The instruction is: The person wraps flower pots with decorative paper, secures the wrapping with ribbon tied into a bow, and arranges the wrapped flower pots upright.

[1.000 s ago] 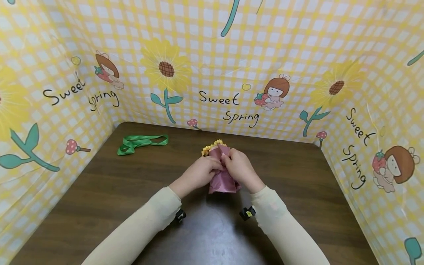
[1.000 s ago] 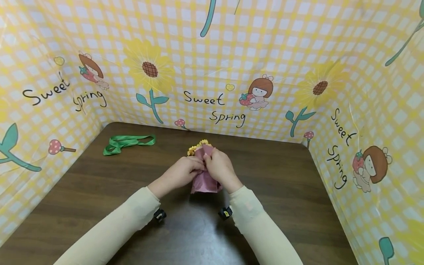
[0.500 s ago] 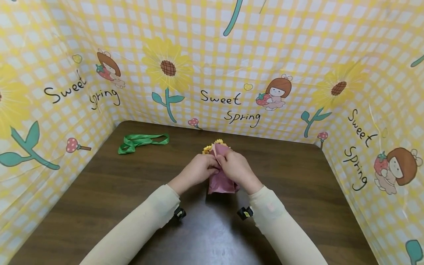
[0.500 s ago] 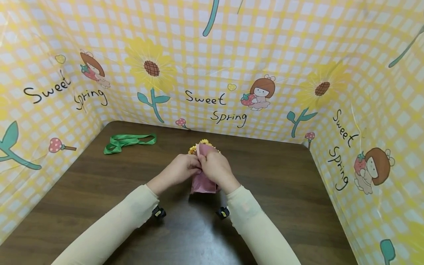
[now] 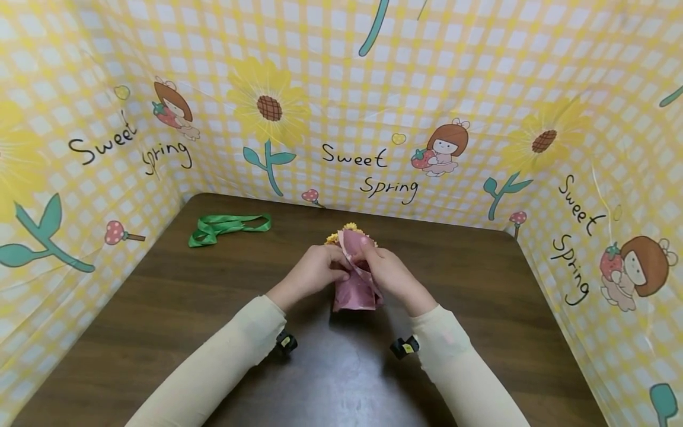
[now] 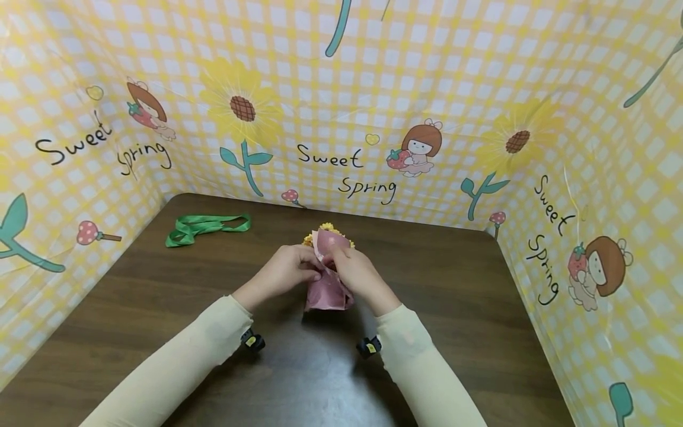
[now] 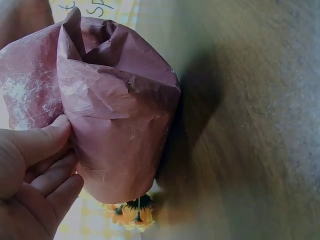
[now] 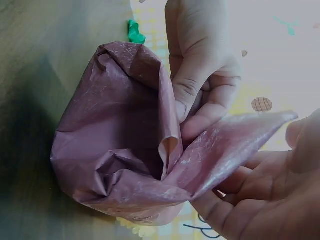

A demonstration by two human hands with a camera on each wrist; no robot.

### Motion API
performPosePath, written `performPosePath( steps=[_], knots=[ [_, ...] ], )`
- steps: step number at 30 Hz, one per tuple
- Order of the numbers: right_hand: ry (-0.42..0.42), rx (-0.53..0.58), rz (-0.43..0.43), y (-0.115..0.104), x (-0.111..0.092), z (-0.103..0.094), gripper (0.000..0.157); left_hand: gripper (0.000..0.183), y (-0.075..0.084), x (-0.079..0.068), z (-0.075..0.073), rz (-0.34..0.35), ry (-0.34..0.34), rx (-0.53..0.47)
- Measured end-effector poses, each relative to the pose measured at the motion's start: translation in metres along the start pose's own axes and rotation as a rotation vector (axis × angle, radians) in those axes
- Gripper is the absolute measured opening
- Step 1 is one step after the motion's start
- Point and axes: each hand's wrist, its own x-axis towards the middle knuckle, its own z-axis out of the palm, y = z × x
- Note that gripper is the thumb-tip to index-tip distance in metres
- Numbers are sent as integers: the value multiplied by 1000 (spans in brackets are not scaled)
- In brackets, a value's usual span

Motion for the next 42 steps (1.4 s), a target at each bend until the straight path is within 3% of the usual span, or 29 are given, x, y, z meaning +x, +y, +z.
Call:
performPosePath(
  steps=[4,9,14,16,19,22,27,32,37,42],
  knots=[
    [-21,50,-31,9,-3,-2,73,21,0,3,3,-54,38,-65],
    [4,-8,-15,17,-5,-3,74,44,4,7,6,-97,63,-108],
    [18,-77,-34,18,-7,-3,72,78,9,10,7,-98,85,-58],
    [25,-105,-44,18,-8,-2,71,84,11,10,6,-93,87,-22],
    [38,-138,-58,17,-9,-1,70,78,14,12,4,-66,98,63],
    [55,-170,-81,17,-10,0,68,68,16,14,2,3,93,170],
    [70,-192,-127,18,-12,2,64,54,19,18,-1,108,-3,297],
    [83,-203,-164,20,-14,5,59,43,18,20,-6,97,-114,383],
    [85,-201,-173,24,-19,6,57,43,18,19,-10,107,-155,438],
    [62,-114,-190,30,-24,4,57,39,19,19,-12,134,-187,453]
  ],
)
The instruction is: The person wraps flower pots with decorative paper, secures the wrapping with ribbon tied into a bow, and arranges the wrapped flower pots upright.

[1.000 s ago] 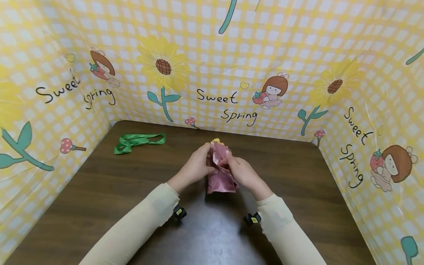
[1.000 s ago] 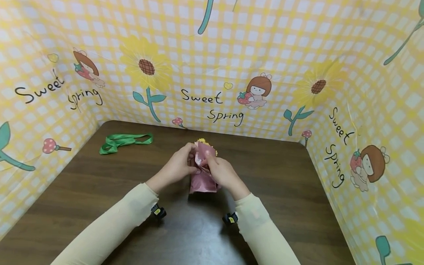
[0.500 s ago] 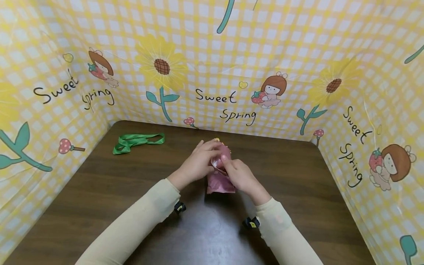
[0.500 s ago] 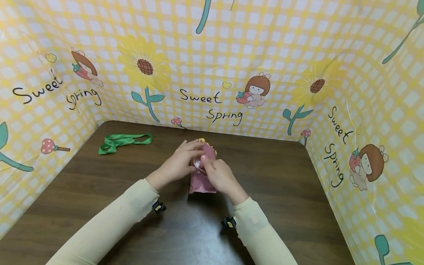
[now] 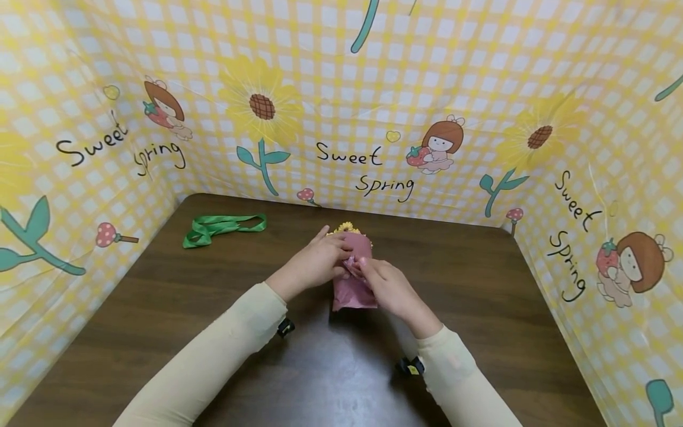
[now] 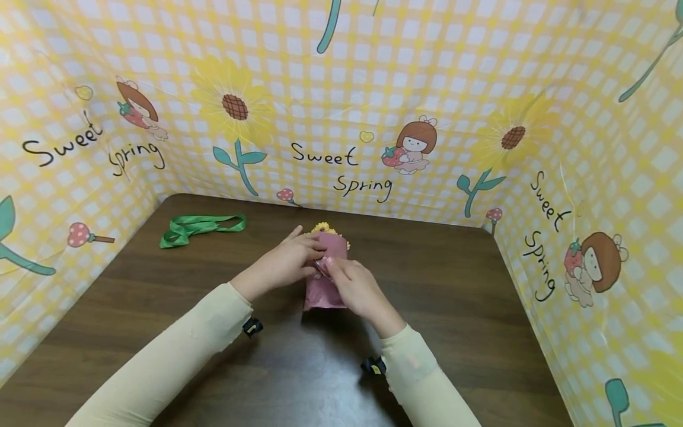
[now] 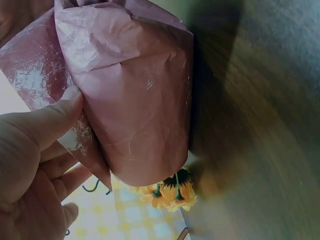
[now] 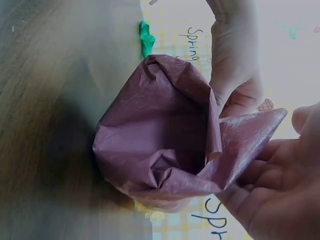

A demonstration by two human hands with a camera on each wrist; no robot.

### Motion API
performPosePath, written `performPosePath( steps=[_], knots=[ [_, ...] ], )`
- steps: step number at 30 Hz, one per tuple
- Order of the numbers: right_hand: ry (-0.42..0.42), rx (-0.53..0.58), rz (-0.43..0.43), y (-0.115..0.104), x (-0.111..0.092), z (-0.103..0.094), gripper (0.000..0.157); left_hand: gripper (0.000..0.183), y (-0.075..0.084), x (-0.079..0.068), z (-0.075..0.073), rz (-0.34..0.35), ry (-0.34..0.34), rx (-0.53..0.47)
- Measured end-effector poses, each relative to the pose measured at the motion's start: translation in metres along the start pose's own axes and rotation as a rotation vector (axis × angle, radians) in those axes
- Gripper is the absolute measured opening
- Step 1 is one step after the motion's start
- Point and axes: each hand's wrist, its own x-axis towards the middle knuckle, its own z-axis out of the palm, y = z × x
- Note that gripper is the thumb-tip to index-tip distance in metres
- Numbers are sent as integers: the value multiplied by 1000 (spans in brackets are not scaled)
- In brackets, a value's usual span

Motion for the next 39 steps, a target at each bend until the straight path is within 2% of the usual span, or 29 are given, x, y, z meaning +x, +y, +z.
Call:
performPosePath(
  steps=[4,8,12,14,17,20,23,26,28,33,36,39],
  knots=[
    [-27,125,6,4,-4,-2,48,29,-2,0,0,50,-18,-35],
    [-89,195,-60,9,-7,-6,43,19,-5,0,0,87,-25,-49],
    [-115,211,-140,15,-11,-8,46,28,-5,-1,1,107,-29,-24],
    [-81,132,-174,18,-15,-7,52,33,-4,-1,2,114,-35,-9],
    [29,-99,-224,18,-22,-3,53,34,-3,-1,2,115,-34,14],
    [167,-328,-237,12,-32,3,43,26,-4,-1,4,146,-7,39],
    [285,-478,-237,7,-40,9,27,14,-5,1,5,205,24,41],
    [375,-569,-259,4,-44,14,16,6,-4,3,4,249,37,34],
    [419,-616,-286,5,-45,17,14,6,-3,3,3,255,26,34],
    [500,-707,-404,9,-44,22,18,11,-2,1,-2,208,-31,41],
    [517,-731,-470,12,-44,25,20,10,-1,1,-3,166,-66,33],
    [513,-748,-509,14,-43,26,22,19,2,0,-5,121,-98,21]
  ],
)
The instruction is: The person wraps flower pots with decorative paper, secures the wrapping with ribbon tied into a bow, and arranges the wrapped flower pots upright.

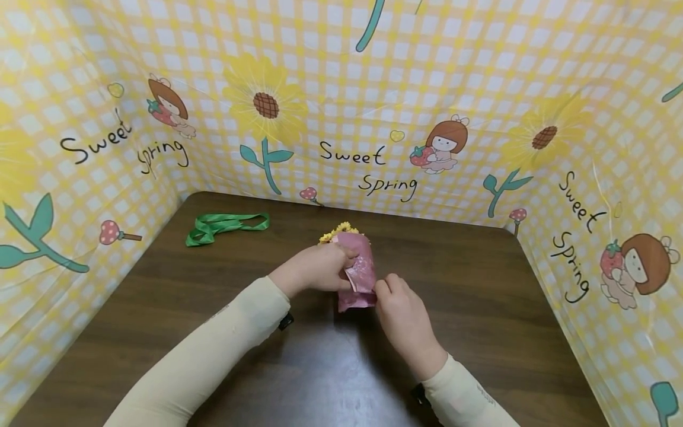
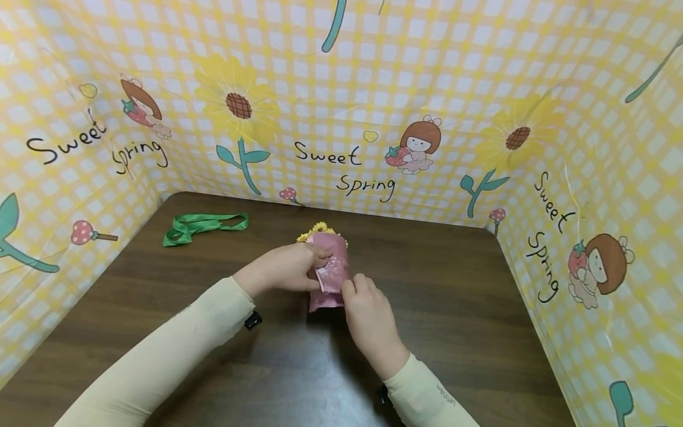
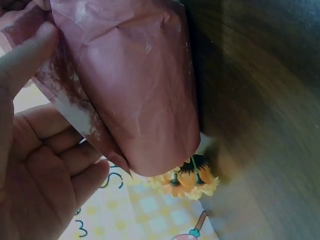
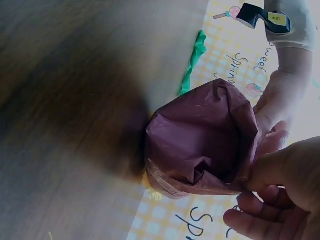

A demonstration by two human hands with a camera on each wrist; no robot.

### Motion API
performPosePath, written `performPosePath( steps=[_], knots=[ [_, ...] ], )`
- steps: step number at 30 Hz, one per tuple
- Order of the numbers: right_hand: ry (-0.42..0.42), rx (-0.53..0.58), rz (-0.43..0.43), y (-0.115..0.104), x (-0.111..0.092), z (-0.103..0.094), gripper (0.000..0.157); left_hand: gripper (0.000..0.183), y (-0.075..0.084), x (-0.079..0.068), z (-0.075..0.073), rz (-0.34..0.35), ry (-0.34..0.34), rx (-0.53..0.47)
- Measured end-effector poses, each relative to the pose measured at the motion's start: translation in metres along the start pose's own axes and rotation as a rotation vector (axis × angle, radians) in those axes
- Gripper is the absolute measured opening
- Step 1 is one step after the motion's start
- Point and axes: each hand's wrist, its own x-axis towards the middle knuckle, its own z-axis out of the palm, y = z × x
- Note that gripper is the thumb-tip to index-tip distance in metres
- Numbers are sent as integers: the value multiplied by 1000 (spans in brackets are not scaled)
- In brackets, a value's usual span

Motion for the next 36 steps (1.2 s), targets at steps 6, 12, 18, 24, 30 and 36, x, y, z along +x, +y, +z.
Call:
performPosePath(
  steps=[6,12,18,24,30,36],
  knots=[
    [-61,-43,-100,0,-2,-3,18,27,9,1,-4,-61,-9,-5],
    [-99,-72,-198,-2,-2,-8,16,23,16,1,-2,-101,-2,4],
    [-104,-7,-171,2,-4,-6,16,24,19,1,-6,-87,-38,16],
    [-153,77,-114,5,-9,-6,32,98,18,-2,-11,-111,-189,-76],
    [-160,-37,-154,5,-8,-2,20,87,17,-2,-11,-150,-199,-130],
    [-84,-49,-177,8,-10,4,16,79,20,-1,-9,-233,-191,-161]
  ],
)
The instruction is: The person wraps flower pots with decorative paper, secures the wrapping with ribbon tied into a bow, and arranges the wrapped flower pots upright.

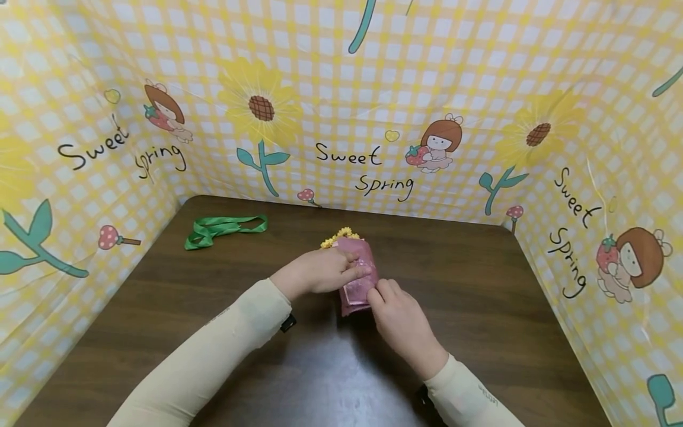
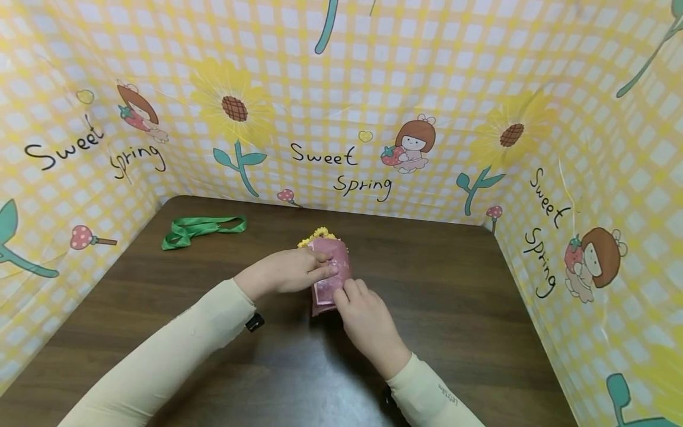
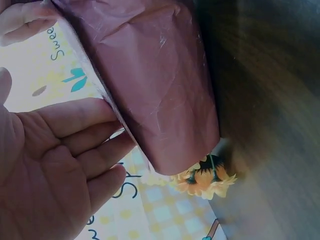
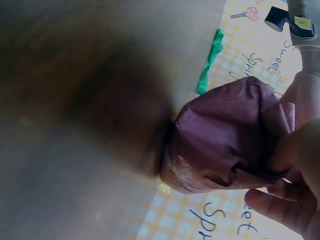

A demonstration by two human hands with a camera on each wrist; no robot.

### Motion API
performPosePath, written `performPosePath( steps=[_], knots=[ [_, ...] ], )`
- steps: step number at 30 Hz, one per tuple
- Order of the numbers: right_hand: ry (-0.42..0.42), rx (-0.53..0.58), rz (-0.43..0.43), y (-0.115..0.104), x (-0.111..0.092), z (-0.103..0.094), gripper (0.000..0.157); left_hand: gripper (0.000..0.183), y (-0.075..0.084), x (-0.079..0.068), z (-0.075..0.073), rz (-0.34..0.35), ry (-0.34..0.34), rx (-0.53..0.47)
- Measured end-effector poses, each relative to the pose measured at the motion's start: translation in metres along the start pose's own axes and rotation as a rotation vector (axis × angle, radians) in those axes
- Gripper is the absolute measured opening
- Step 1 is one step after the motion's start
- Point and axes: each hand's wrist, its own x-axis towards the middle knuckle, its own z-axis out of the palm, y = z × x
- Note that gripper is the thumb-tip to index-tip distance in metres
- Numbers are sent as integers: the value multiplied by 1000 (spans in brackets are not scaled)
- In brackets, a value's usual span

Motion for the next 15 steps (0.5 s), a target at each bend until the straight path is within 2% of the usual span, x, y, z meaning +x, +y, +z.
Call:
performPosePath(
  steps=[3,5,8,11,15],
  knots=[
    [35,12,2,1,-1,1,18,75,1,1,2,6,17,8],
    [29,2,-10,0,0,0,15,74,2,2,2,6,30,5],
    [-13,-25,-71,-1,5,-2,11,74,2,2,2,-7,38,-6],
    [-51,-67,-167,-3,9,-2,15,74,3,3,1,-15,34,-12],
    [-23,-87,-226,-5,11,0,22,75,4,3,2,-14,33,-16]
  ],
)
